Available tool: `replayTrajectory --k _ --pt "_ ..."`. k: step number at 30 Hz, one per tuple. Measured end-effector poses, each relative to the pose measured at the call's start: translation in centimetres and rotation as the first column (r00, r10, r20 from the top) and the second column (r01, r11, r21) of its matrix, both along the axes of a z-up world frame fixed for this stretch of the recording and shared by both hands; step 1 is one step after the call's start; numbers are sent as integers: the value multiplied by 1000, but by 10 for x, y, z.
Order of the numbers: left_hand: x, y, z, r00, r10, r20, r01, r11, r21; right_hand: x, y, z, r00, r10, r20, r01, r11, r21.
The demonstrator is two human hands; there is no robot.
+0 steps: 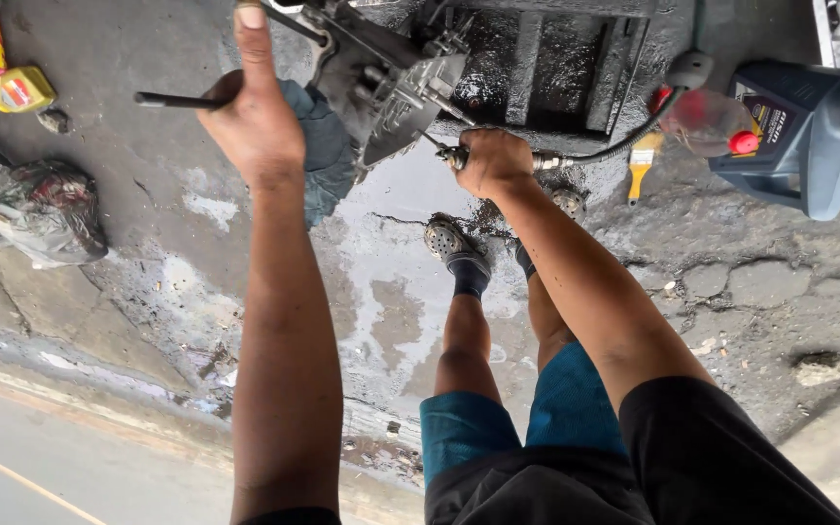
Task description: The person uses a high-pressure air nozzle to clean a disassembled motorcycle engine casing. They hold the part with one hand and direct the air stream with the other, rotating the casing to clean multiple surfaces and crevices.
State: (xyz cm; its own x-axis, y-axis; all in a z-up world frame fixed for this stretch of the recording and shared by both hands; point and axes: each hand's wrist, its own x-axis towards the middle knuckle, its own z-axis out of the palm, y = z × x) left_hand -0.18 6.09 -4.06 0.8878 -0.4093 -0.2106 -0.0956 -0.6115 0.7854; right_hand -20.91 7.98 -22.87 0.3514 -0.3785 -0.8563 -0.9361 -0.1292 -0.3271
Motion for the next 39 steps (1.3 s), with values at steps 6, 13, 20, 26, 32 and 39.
replayTrajectory --k 6,13,20,26,32,39 --pt "-28 22 -14 994 -108 2 108 994 -8 22 21 -55 986 133 -96 -139 989 -56" --pt "-72 21 16 991 -132 -19 133 980 147 22 35 -80 978 60 -202 -77 994 -77" --pt "-72 -4 45 982 -58 -181 130 901 415 14 38 -102 972 45 -232 -76 989 -129" --pt "-54 -9 23 986 -115 -124 154 912 380 8 43 -92 968 186 -168 -203 975 -92" --pt "-40 -10 7 989 -134 -63 148 923 355 -20 28 -24 991 -106 -80 96 988 -123" --pt "-38 -18 13 990 54 -132 3 919 394 -50 22 -33 984 -145 -106 138 988 -73"
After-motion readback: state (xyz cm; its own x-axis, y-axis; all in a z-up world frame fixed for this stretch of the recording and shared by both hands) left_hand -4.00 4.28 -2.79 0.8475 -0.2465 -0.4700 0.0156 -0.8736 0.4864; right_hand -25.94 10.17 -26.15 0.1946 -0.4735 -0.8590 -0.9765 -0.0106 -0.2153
